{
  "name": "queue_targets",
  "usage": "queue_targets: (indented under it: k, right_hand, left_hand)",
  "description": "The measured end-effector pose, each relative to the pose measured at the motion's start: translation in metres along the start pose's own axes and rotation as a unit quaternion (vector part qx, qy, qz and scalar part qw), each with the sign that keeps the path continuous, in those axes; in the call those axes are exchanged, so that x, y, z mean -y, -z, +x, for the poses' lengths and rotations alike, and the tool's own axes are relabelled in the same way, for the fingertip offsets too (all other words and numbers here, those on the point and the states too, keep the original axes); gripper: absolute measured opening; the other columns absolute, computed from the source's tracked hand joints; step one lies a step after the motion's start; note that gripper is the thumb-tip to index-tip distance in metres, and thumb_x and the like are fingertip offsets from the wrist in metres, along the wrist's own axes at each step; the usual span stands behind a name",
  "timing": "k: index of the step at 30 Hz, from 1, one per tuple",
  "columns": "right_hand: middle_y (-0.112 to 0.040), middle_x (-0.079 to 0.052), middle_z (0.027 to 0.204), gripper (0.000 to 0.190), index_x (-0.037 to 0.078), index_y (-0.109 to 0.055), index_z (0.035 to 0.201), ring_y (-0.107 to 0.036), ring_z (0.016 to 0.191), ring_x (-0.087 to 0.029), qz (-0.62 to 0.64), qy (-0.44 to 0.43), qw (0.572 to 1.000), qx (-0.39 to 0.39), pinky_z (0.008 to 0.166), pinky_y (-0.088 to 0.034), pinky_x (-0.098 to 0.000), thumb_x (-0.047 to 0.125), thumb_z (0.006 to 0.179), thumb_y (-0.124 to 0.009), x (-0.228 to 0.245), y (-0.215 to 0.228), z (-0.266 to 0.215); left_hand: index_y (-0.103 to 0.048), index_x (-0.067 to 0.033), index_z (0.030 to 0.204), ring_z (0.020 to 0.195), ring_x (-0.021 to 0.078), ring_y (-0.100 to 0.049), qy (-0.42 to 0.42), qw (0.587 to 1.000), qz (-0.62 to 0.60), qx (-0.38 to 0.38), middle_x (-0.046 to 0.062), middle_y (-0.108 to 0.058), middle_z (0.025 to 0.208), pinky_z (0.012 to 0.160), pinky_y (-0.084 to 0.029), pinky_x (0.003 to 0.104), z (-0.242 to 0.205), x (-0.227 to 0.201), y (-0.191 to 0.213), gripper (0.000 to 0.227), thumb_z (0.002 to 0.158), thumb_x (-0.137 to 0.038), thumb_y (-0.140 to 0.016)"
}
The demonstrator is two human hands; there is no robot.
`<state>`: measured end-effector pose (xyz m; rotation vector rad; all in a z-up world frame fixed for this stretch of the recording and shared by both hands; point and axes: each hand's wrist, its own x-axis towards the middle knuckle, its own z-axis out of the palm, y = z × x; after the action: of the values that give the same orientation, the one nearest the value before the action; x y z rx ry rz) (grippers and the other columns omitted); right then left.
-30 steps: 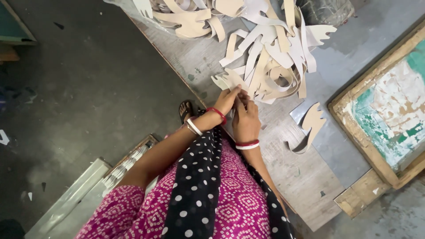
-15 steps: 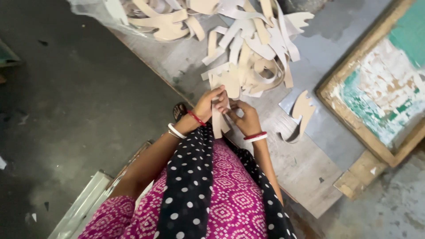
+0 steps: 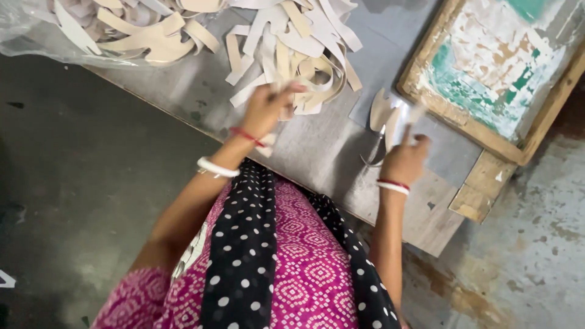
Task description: The person opens a plastic bag containing light-colored wooden pieces and pours them onto a metal table. They then pick up the pieces by hand, separating them into different piles on the table surface.
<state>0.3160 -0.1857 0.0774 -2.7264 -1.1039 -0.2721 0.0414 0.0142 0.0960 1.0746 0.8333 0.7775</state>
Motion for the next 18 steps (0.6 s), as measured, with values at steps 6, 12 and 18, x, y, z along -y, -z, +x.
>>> queue_targets:
  k: [6, 12, 18]
  right_hand:
    - [-0.05, -0.021, 0.136, 0.063, 0.013, -0.05, 0.151, -0.054, 0.118, -0.04, -0.084, 0.087, 0.986, 0.114, 0.074, -0.058, -0.0474, 0.008, 0.089, -0.061, -0.006, -0.056, -0.013]
    - [-0.051, -0.017, 0.134, 0.078, 0.013, -0.05, 0.147, -0.055, 0.117, -0.035, -0.09, 0.078, 0.985, 0.121, 0.08, -0.056, -0.0477, 0.018, 0.074, -0.077, 0.008, -0.034, -0.011]
    - [-0.056, -0.009, 0.129, 0.09, 0.021, -0.049, 0.151, -0.055, 0.119, -0.032, -0.036, 0.045, 0.977, 0.207, 0.086, -0.055, -0.0454, 0.024, 0.068, -0.083, -0.021, -0.022, -0.04]
  left_hand:
    - [-0.077, -0.0105, 0.086, 0.072, 0.0351, -0.069, -0.148, 0.89, 0.424, 0.074, 0.014, -0.071, 0.075, 0.065, -0.053, 0.047, 0.054, 0.017, -0.123, 0.026, 0.091, -0.035, -0.072]
    - [-0.075, -0.0111, 0.09, 0.09, 0.0365, -0.071, -0.21, 0.818, 0.515, 0.144, 0.016, -0.074, 0.093, 0.078, -0.055, 0.048, 0.087, 0.099, -0.199, 0.016, 0.078, -0.02, -0.07]
    - [-0.076, -0.0128, 0.097, 0.098, 0.0369, -0.071, -0.157, 0.805, 0.555, 0.139, 0.017, -0.074, 0.102, 0.081, -0.055, 0.05, 0.098, 0.148, -0.204, 0.016, 0.088, -0.006, -0.063]
